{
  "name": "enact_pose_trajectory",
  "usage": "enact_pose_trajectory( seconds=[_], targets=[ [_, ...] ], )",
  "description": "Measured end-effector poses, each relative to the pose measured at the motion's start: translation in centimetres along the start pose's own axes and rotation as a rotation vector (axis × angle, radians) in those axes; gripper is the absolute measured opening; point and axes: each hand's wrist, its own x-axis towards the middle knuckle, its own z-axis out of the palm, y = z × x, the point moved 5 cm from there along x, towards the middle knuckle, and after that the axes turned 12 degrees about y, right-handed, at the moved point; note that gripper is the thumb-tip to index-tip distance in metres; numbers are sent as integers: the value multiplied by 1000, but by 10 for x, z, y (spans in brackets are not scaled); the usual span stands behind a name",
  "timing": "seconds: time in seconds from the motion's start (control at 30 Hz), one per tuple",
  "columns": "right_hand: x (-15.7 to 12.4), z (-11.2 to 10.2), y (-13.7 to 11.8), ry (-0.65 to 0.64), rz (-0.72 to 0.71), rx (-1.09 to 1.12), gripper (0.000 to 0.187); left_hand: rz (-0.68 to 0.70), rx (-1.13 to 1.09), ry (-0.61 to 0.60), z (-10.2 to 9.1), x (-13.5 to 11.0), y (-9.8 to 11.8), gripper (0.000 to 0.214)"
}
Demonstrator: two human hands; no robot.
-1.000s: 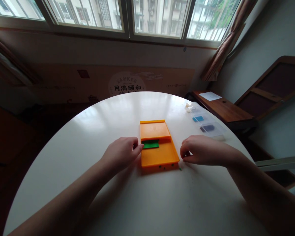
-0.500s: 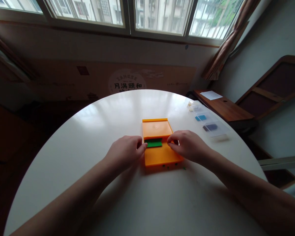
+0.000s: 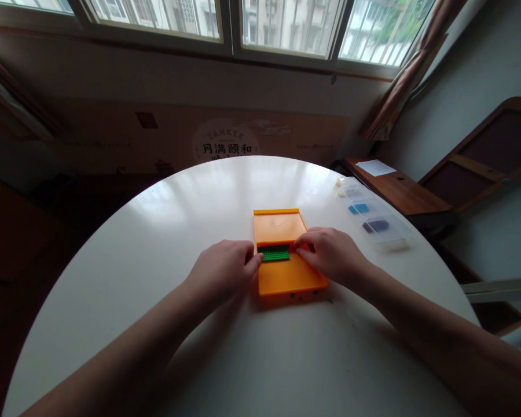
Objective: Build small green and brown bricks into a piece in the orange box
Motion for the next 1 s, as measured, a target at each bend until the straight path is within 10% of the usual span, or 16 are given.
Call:
enact_pose_trajectory(
  seconds=[1.0],
  targets=[
    [-13,5,3,79,-58,122,23,-20,-5,-8,0,0,0,37]
  ],
)
